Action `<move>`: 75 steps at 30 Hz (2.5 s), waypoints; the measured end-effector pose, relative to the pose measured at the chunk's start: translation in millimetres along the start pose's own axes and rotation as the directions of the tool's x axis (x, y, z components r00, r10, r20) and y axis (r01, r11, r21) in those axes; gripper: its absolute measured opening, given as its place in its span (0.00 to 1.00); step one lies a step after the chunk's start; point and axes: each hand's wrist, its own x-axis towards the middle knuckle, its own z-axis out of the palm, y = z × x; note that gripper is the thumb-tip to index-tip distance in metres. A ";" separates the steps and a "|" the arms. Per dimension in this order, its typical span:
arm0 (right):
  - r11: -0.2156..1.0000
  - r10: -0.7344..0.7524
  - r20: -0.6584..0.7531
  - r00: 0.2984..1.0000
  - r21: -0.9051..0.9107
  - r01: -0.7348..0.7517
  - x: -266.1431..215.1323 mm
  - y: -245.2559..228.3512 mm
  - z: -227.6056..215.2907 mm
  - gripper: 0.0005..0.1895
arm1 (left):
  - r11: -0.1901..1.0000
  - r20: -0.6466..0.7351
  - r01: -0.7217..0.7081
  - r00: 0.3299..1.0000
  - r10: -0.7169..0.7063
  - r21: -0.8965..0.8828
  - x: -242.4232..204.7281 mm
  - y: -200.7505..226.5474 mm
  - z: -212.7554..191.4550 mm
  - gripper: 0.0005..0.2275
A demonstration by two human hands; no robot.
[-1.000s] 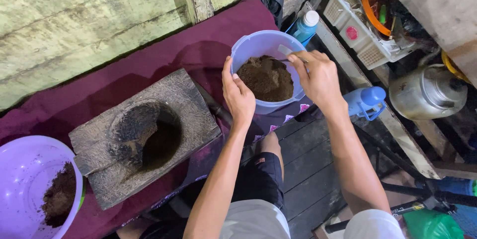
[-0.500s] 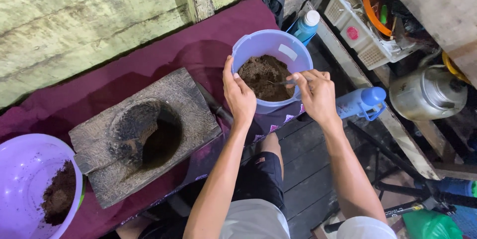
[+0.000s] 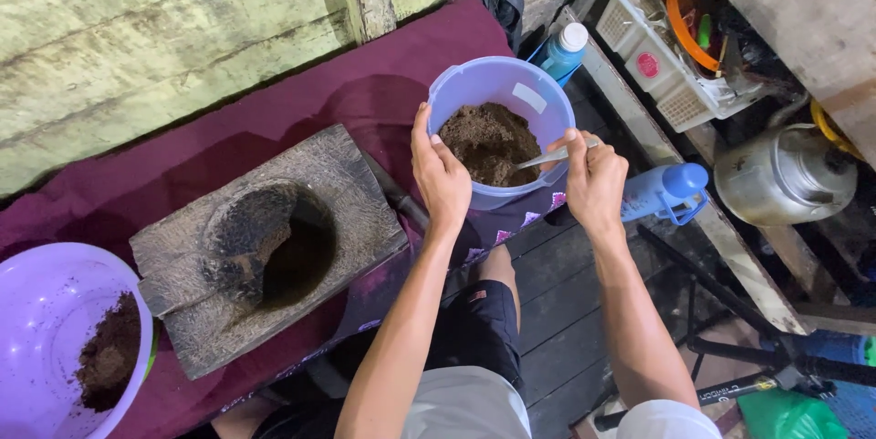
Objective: Using a spoon to scoop ground powder from a stone mortar and transfer it into a plastic bucket.
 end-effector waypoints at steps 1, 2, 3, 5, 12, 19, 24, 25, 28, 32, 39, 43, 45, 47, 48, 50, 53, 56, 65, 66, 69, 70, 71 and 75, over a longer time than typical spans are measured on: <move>1.000 0.001 -0.001 1.000 0.000 -0.001 -0.4 1.6 1.0 0.25 | 1.000 0.002 0.000 1.000 0.000 0.000 -0.5 0.2 -0.7 0.19; 1.000 0.006 -0.003 1.000 -0.003 -0.006 -0.8 3.1 1.9 0.25 | 1.000 0.002 -0.001 1.000 0.001 0.006 -1.0 0.5 -1.3 0.19; 1.000 0.009 -0.004 1.000 -0.005 -0.009 0.2 4.6 3.1 0.25 | 1.000 0.000 -0.003 1.000 0.003 0.012 -0.3 1.0 -1.5 0.19; 1.000 0.022 -0.008 1.000 -0.017 -0.022 1.4 6.0 3.2 0.24 | 1.000 0.001 -0.005 1.000 0.005 0.009 0.2 1.3 -0.9 0.19; 0.996 0.083 -0.019 0.996 0.033 -0.083 1.2 28.2 11.7 0.24 | 1.000 -0.013 -0.019 1.000 0.019 0.015 0.1 -1.2 0.3 0.19; 0.994 0.105 -0.028 0.994 0.039 -0.103 2.1 24.9 12.2 0.23 | 1.000 -0.001 -0.016 1.000 0.016 0.006 0.1 -2.5 0.9 0.19; 0.988 0.144 -0.052 0.988 0.058 -0.141 4.0 29.3 14.6 0.24 | 1.000 0.013 -0.011 1.000 0.011 0.003 -0.5 -2.5 0.1 0.18; 0.989 0.142 -0.052 0.988 0.059 -0.139 5.8 22.6 13.5 0.24 | 1.000 0.011 -0.013 1.000 0.013 0.002 -0.1 -1.3 0.0 0.18; 0.981 0.190 -0.090 0.978 0.059 -0.185 10.1 6.0 11.1 0.23 | 1.000 0.016 -0.014 1.000 0.014 0.003 0.0 -0.6 -1.0 0.18; 0.981 0.192 -0.143 0.971 0.061 -0.185 19.5 -0.3 9.2 0.23 | 0.999 0.001 -0.032 0.999 0.032 0.021 0.0 -1.1 -0.4 0.18; 0.978 0.191 -0.216 0.958 0.126 -0.166 35.2 -22.4 -2.8 0.23 | 0.999 0.006 -0.042 0.999 0.042 0.023 1.3 -3.7 -0.4 0.18; 0.985 0.150 -0.232 0.961 0.121 -0.124 39.4 -19.7 -1.2 0.23 | 0.997 0.017 -0.060 0.998 0.060 0.046 7.8 3.7 -4.5 0.16; 0.983 0.140 -0.233 0.962 0.152 -0.106 40.3 -22.5 -3.4 0.23 | 0.996 0.023 -0.088 0.996 0.087 0.032 11.7 17.5 -5.6 0.14; 0.984 0.130 -0.243 0.961 0.152 -0.094 45.8 -30.7 -9.3 0.23 | 0.996 0.043 -0.065 0.997 0.067 -0.056 17.2 38.7 -6.0 0.13; 0.985 0.123 -0.254 0.959 0.153 -0.085 48.1 -34.9 -11.9 0.23 | 0.989 0.068 -0.039 0.996 0.049 -0.144 19.6 49.1 -6.6 0.13; 0.984 0.105 -0.261 0.960 0.168 -0.062 53.3 -33.1 -16.4 0.23 | 0.970 0.095 0.031 0.995 -0.008 -0.239 22.4 56.4 -2.3 0.14; 0.977 0.068 -0.287 0.956 0.213 -0.005 61.0 -28.2 -21.7 0.22 | 0.897 0.185 0.210 0.972 -0.147 -0.389 28.2 61.9 6.7 0.17; 0.969 0.051 -0.300 0.953 0.246 0.026 61.2 -26.9 -21.4 0.23 | 0.791 0.279 0.388 0.917 -0.283 -0.474 29.0 65.5 15.5 0.21; 0.957 0.093 -0.271 0.958 0.291 -0.010 49.9 -29.7 -7.3 0.22 | 0.567 0.397 0.604 0.797 -0.456 -0.561 24.2 43.8 32.7 0.25; 0.955 0.082 -0.271 0.959 0.296 0.002 50.8 -33.6 -6.6 0.22 | 0.538 0.418 0.642 0.766 -0.489 -0.547 25.8 46.0 31.7 0.25; 0.941 0.076 -0.250 0.965 0.339 0.013 53.6 -47.3 -4.1 0.21 | 0.430 0.402 0.637 0.754 -0.520 -0.640 25.4 42.9 34.8 0.24; 0.940 0.072 -0.247 0.966 0.339 0.017 54.0 -50.5 -2.3 0.21 | 0.429 0.398 0.634 0.756 -0.519 -0.643 26.4 47.2 31.5 0.24; 0.934 0.067 -0.246 0.967 0.355 0.025 54.6 -54.0 1.0 0.21 | 0.374 0.380 0.608 0.760 -0.527 -0.700 28.2 50.7 27.3 0.24; 0.922 0.048 -0.227 0.973 0.384 0.044 55.4 -72.1 16.4 0.21 | 0.263 0.327 0.505 0.798 -0.507 -0.822 32.6 42.6 12.4 0.25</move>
